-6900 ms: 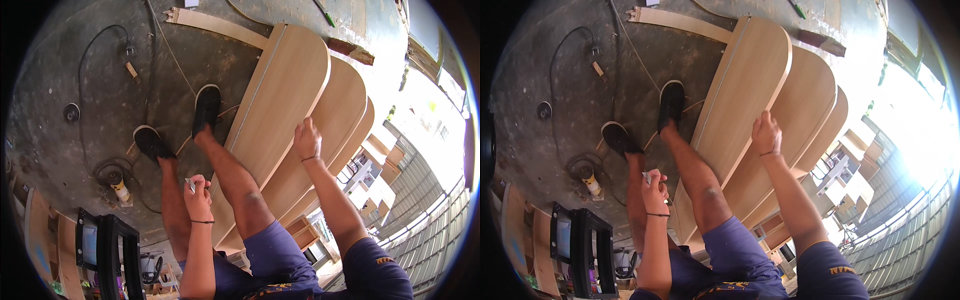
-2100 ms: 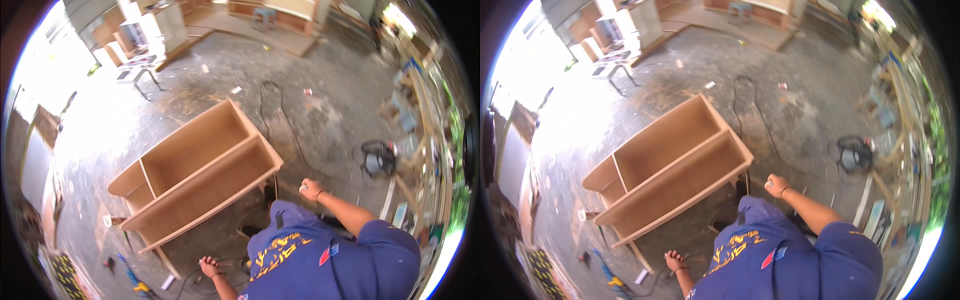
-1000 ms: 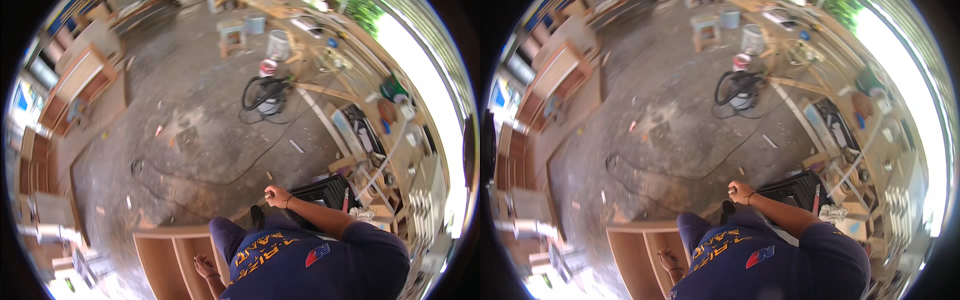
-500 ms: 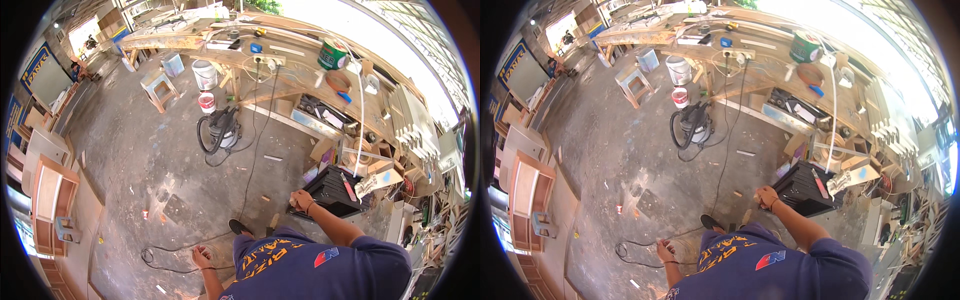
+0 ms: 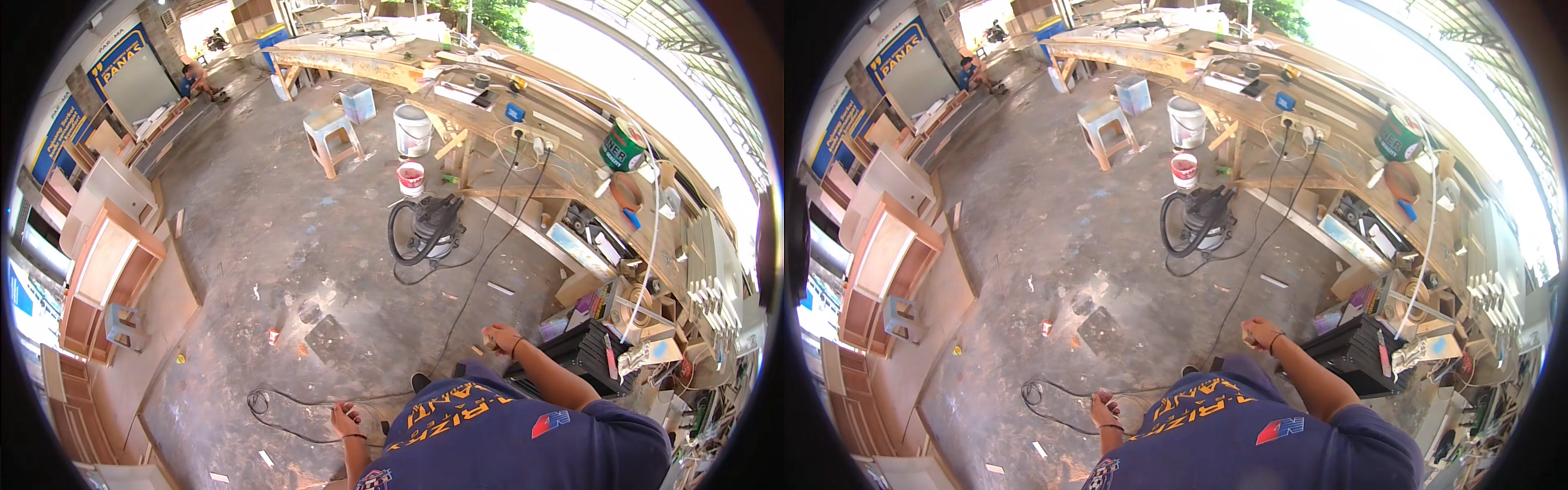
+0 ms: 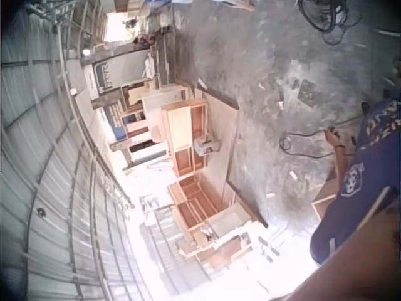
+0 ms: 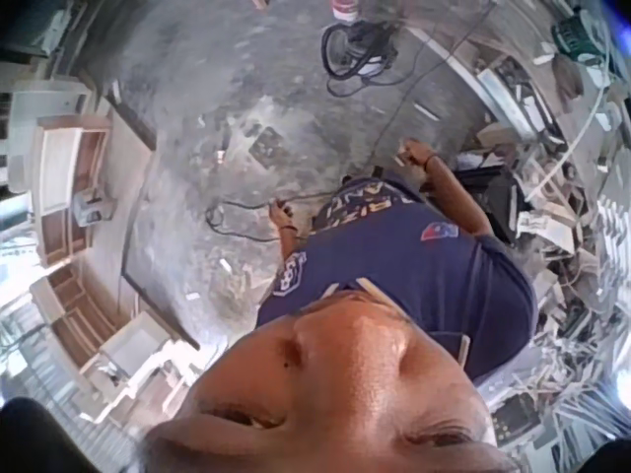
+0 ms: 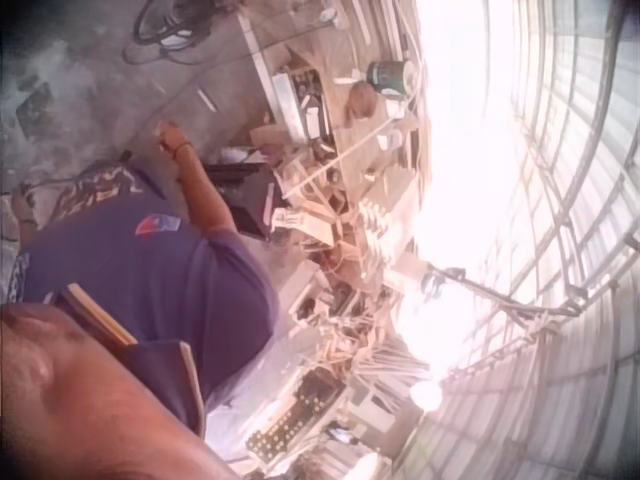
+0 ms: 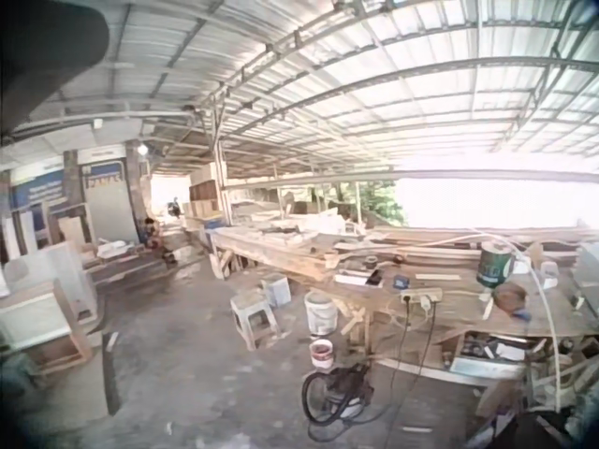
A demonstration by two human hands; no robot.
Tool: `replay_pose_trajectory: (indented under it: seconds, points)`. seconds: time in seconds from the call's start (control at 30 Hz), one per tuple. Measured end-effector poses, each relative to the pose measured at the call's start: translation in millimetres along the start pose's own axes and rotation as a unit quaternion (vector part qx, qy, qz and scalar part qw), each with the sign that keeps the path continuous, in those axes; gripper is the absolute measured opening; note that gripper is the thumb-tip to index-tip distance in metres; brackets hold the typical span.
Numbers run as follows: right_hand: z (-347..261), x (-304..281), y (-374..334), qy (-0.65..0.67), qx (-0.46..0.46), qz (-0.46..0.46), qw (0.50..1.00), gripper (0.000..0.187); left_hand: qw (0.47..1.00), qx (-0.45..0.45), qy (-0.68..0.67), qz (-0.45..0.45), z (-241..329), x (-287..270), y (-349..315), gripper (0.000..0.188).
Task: The person scrapes the edges of a wooden shelf unit using a small blade to trim excess material along the seams.
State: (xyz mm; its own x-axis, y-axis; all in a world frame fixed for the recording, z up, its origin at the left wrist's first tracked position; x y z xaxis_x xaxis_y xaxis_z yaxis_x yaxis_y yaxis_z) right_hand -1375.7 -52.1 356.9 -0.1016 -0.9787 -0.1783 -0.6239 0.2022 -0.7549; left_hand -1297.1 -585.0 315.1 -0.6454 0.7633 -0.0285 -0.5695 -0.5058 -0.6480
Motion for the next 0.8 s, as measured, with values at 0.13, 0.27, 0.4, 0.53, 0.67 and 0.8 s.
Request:
replay_pose_trajectory:
  seconds: [0.13, 0.27, 0.4, 0.53, 0.67, 0.8]
  points:
    - [-22.4, 8.7, 11.3, -0.428, 0.001, -0.109, 0.897, 0.033, 0.999, 0.008, -0.02, 0.039, -3.1, -13.4, 3.9, 0.033]
    - [-36.1, -27.8, 41.8, -0.488, -0.077, -0.096, 0.864, 0.035, 0.999, 0.005, -0.021, 0.043, -4.8, -6.4, 3.5, 0.039]
    - [-94.4, -71.2, 67.5, -0.426, -0.129, 0.014, 0.895, 0.038, 0.997, 0.016, -0.018, 0.079, 18.0, -1.6, -8.9, 0.033]
    - [-116.1, -114.9, 150.8, -0.306, -0.115, 0.019, 0.945, 0.034, 0.986, 0.018, -0.058, 0.155, 25.7, 11.2, -20.3, 0.033]
    - [-196.3, -105.0, 258.8, 0.124, -0.048, -0.192, 0.972, 0.032, 0.96, 0.027, -0.106, 0.258, -23.0, 14.6, -63.9, 0.028]
    - [-354.3, -110.3, 357.8, 0.443, -0.026, -0.114, 0.889, 0.02, 0.983, -0.047, -0.031, 0.176, -149.4, -11.3, -77.6, 0.032]
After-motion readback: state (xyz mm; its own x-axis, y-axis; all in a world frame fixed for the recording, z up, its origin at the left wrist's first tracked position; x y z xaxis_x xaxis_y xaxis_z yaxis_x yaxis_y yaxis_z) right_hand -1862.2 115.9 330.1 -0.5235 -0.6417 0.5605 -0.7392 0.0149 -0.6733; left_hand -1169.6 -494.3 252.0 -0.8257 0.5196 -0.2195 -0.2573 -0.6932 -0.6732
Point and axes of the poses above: each hand's wrist, its own y-axis towards the middle knuckle, its own x-axis out of the palm, z = x × y, the point moved 9 cm from there along y, towards the middle knuckle, and after that the axes turned 1 degree about y, right-handed, at the moved point
